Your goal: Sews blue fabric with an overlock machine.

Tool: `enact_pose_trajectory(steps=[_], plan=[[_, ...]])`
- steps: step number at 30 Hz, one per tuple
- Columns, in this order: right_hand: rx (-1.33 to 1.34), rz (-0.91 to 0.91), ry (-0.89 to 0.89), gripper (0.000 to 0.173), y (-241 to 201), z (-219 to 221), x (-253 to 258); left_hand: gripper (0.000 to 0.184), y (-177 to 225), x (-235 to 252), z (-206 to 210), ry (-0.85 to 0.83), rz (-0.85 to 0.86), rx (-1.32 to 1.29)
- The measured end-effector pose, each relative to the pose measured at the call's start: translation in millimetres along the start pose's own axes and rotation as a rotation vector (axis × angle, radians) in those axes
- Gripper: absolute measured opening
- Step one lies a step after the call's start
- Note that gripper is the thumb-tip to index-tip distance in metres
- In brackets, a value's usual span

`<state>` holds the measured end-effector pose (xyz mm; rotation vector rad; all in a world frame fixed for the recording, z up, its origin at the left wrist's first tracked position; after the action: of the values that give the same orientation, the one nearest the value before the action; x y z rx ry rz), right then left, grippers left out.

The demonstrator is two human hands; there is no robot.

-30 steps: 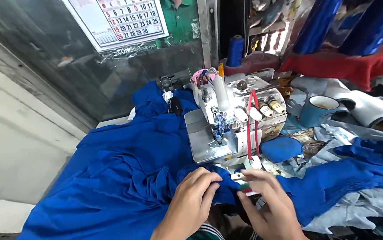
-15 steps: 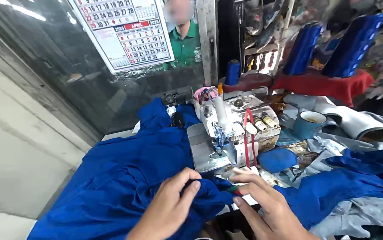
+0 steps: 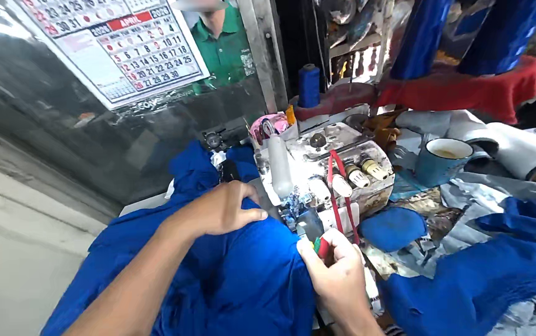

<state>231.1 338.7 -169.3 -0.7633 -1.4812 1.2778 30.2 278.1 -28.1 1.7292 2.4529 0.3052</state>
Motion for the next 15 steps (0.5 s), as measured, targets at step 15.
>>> enact_pose_trajectory(steps=[15], plan=[[-0.687, -0.194, -0.465, 0.033, -23, -120, -17, 0.021, 46, -125, 49, 0.775, 0.075, -0.297]])
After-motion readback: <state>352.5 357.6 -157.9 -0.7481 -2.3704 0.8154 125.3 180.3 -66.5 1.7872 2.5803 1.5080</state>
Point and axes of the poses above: each hand's wrist, its own x-axis towards the middle knuckle, its own z-axis out of the palm, y = z × x, the point moved 3 cm from there along x, towards the middle knuckle, and after that the axes turned 5 degrees about y, right-handed, at the moved point
